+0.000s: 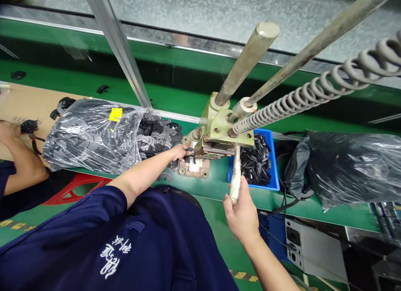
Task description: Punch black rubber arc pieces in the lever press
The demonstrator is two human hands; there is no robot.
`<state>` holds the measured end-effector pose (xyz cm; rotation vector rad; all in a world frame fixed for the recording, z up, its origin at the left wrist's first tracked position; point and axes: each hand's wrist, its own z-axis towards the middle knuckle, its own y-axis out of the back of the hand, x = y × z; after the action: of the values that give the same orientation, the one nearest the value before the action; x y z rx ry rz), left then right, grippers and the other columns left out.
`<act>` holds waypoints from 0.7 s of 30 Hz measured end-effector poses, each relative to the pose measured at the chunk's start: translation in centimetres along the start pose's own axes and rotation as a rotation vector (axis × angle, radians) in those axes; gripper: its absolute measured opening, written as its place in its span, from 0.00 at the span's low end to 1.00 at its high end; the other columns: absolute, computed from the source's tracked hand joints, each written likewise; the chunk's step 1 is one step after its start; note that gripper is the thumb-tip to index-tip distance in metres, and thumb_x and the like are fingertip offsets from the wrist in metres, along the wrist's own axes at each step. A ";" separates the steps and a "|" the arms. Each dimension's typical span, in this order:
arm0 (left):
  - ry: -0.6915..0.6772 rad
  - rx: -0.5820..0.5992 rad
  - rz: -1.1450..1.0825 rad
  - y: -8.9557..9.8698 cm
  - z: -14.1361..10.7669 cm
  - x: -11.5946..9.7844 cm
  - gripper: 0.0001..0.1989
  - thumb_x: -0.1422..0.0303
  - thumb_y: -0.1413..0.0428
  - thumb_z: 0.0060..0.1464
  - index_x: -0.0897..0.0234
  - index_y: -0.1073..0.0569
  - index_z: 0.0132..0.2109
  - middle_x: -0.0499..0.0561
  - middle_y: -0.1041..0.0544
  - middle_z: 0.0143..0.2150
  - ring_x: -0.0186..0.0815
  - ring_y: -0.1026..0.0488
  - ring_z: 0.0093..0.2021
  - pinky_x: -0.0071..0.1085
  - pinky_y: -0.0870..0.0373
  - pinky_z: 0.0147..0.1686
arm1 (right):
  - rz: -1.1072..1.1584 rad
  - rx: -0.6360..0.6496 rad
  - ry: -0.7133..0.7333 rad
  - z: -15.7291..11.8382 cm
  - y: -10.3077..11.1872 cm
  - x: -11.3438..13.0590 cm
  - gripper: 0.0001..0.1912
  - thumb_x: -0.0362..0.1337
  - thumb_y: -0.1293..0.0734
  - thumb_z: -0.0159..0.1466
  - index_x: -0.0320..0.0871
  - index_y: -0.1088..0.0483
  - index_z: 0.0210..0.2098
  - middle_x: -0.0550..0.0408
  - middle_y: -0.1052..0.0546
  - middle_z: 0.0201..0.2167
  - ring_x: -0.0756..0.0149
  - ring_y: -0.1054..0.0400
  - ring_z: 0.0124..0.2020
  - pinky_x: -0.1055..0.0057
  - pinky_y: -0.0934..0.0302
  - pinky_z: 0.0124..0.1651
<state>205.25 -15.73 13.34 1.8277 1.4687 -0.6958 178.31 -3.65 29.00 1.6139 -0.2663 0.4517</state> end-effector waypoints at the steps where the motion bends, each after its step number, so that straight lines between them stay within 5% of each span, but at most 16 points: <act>1: 0.010 -0.001 0.035 0.0 0.0 -0.2 0.19 0.61 0.37 0.49 0.67 0.23 0.46 0.53 0.22 0.35 0.30 0.27 0.22 0.25 0.26 0.22 | 0.005 0.002 -0.001 0.0 0.0 0.0 0.38 0.44 0.40 0.60 0.41 0.52 0.67 0.47 0.23 0.48 0.56 0.26 0.41 0.64 0.33 0.43; 10: 0.021 -0.031 0.146 -0.1 0.6 -1.0 0.16 0.63 0.37 0.48 0.66 0.23 0.43 0.53 0.22 0.38 0.32 0.27 0.22 0.26 0.27 0.22 | 0.002 -0.015 0.032 0.0 -0.3 -0.6 0.38 0.44 0.40 0.61 0.41 0.54 0.68 0.46 0.23 0.48 0.55 0.26 0.45 0.63 0.32 0.44; 21: 0.014 0.070 0.056 0.8 0.5 -1.0 0.15 0.66 0.38 0.51 0.66 0.23 0.46 0.53 0.22 0.37 0.30 0.27 0.24 0.25 0.25 0.25 | -0.005 0.019 0.012 -0.1 -0.2 -0.5 0.39 0.45 0.41 0.61 0.39 0.55 0.67 0.46 0.23 0.48 0.55 0.26 0.44 0.63 0.33 0.44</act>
<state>205.78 -16.86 13.93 1.9232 1.4130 -0.7164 177.92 -3.60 28.62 1.6294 -0.2496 0.4618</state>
